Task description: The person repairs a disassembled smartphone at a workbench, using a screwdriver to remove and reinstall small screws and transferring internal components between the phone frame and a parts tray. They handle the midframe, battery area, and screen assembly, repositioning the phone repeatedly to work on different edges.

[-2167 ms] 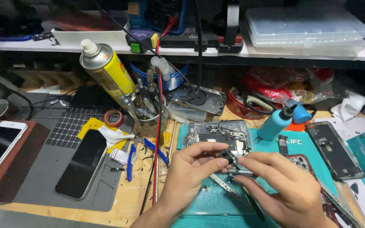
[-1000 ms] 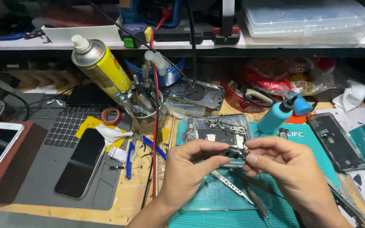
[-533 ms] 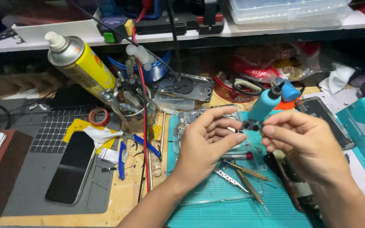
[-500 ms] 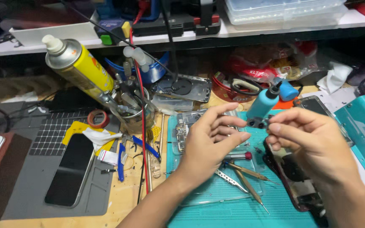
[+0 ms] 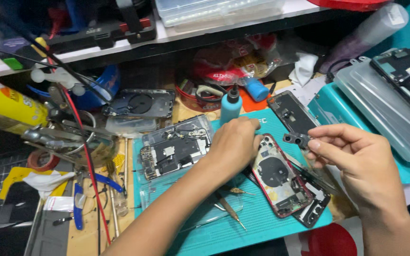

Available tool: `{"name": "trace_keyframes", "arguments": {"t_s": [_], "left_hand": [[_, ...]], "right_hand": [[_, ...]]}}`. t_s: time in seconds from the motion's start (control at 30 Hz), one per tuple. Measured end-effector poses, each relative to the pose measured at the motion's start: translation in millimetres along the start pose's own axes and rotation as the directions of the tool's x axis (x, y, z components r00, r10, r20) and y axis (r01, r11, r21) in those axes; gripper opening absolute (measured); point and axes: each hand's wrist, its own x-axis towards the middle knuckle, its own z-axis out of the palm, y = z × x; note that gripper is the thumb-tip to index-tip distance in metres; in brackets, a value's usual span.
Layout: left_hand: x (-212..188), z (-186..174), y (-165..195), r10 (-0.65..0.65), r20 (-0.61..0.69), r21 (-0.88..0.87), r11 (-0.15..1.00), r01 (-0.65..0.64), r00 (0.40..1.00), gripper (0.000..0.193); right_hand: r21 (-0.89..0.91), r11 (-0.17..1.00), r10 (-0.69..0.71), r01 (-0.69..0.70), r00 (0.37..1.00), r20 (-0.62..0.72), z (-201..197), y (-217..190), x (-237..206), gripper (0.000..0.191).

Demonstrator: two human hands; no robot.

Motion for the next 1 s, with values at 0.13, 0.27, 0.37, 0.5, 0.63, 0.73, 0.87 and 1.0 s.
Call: {"name": "trace_keyframes", "arguments": {"t_s": [0.13,0.27,0.37,0.5,0.63,0.73,0.87,1.0], "left_hand": [[6.5,0.1,2.4,-0.112,0.093,0.047,0.993,0.108,0.989,0.017],[9.0,2.7,5.2,-0.111,0.109,0.076,0.992,0.103,0.988,0.016],[11.3,6.4,4.0,-0.148,0.109,0.083,0.987,0.14,0.983,0.012],[12.9,7.0,2.3,-0.193,0.154,-0.007,0.98,0.196,0.969,0.013],[9.6,-3.2,4.4,-0.211,0.182,-0.187,0.952,0.244,0.96,0.017],[-0.9,-19.2,4.7,-0.203,0.152,-0.29,0.926,0.24,0.967,0.019],[-33.7,-49.3,-3.1,-0.273,0.105,-0.474,0.832,0.289,0.956,0.024],[-77.3,-88.2,-17.9,-0.385,0.266,-0.832,0.372,0.412,0.884,0.026]], "right_hand": [[0.073,0.996,0.05,-0.049,0.999,-0.01,-9.8,7.6,-2.9,0.02],[0.117,0.989,0.086,-0.086,0.996,0.003,-11.9,15.1,1.9,0.017],[0.096,0.992,0.082,-0.082,0.997,0.003,-12.1,17.9,5.7,0.017],[0.104,0.994,0.04,-0.043,0.999,0.026,-13.6,17.1,7.3,0.016],[0.128,0.989,0.063,-0.071,0.996,0.064,-11.5,9.9,10.5,0.021],[0.114,0.989,0.078,-0.091,0.99,0.118,2.9,2.0,15.1,0.027],[0.086,0.995,0.037,-0.054,0.982,0.186,34.9,-13.9,16.0,0.025],[0.086,0.996,-0.027,-0.001,0.945,0.326,71.6,-33.8,11.7,0.019]]}}
